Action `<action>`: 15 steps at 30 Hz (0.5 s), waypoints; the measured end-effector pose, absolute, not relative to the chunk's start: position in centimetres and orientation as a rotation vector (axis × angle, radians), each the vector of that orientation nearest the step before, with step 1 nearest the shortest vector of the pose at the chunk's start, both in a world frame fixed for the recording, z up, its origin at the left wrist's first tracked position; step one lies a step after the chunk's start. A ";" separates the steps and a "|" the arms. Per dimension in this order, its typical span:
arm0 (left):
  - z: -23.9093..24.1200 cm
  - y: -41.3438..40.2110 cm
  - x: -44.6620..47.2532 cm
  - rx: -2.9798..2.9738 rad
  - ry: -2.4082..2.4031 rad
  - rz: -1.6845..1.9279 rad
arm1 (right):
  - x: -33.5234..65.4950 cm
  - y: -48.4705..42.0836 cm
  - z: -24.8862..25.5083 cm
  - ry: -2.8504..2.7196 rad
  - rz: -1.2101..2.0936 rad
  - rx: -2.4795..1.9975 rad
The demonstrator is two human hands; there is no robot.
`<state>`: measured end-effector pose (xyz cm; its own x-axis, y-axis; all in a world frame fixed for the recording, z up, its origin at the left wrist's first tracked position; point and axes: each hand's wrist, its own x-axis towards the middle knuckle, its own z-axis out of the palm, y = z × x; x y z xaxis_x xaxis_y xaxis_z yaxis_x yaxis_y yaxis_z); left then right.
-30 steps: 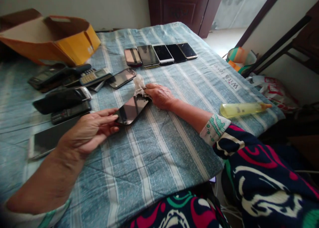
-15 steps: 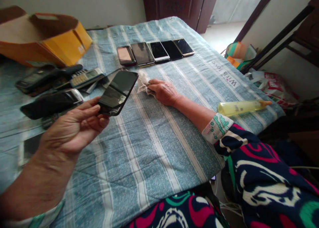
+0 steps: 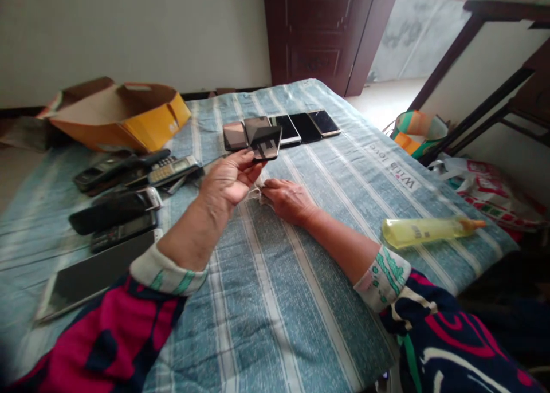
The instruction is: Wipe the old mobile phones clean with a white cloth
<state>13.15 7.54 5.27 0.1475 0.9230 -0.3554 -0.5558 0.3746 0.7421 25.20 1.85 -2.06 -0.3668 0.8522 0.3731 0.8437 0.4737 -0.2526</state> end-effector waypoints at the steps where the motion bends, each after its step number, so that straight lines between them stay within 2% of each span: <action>1: 5.1 7.9 13.9 0.473 0.896 1.135 | 25.1 1.9 -2.1 -2.275 0.011 -1.408; 15: 2.4 13.6 21.4 0.308 0.950 1.279 | 24.5 2.5 -3.0 -2.265 -0.053 -1.408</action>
<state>21.45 13.62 2.42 -0.0138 0.9040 -0.4274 -0.6698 0.3090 0.6752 24.49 2.47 -3.02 -0.3630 0.8378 0.4079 0.8560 0.4728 -0.2092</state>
